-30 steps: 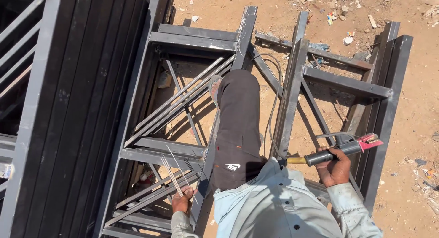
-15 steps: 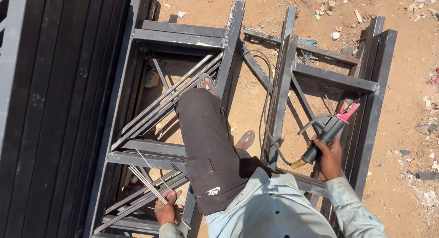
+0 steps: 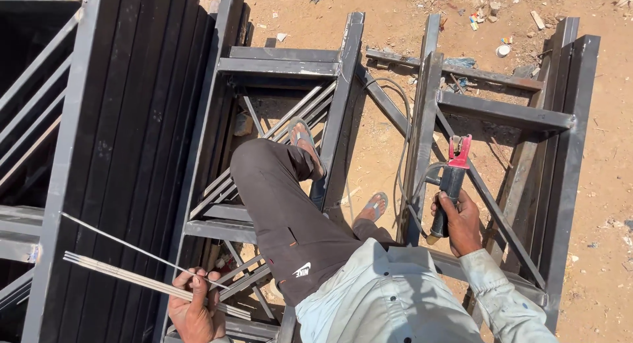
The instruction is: Welding joints on a large rectangular metal frame structure.
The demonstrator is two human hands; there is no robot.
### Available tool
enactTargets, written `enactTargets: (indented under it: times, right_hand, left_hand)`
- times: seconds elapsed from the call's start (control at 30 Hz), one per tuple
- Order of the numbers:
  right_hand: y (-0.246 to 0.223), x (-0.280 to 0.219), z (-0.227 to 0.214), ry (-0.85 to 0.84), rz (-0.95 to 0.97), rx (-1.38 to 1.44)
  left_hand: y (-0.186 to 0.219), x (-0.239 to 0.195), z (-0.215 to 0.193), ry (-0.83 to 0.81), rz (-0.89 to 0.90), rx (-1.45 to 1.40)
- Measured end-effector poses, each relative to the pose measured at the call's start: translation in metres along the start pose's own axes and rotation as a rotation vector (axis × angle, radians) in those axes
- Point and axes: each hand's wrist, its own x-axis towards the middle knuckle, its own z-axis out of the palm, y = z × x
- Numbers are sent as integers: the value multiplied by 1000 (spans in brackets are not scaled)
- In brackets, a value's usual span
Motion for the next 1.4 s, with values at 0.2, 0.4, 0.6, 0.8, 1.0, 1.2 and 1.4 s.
enactTargets:
  times: [0.2,0.4,0.6,0.8,1.0,1.2,1.4]
  right_hand:
    - [11,-19,-11,107,-18,77]
    - [11,-32,-8,231,18,141]
    - [15,-25,4,233,-56,261]
    - [-4,-32,17,256,-84,318]
    - [4,-12,20,199,-85,360]
    - [12,-4,43,245,-94,401]
    - [28,10,83,267,-128,472]
  left_hand:
    - [36,15,16,-194,60,-13]
    - [72,34,69,-283,82,52]
    - [110,33,129,-428,106,-7]
    - [115,31,173,-595,73,-58]
    - [112,4,201,-667,-16,-179]
    - [115,28,191,-732,-29,-106]
    - [122,65,229,-795,-57,-28]
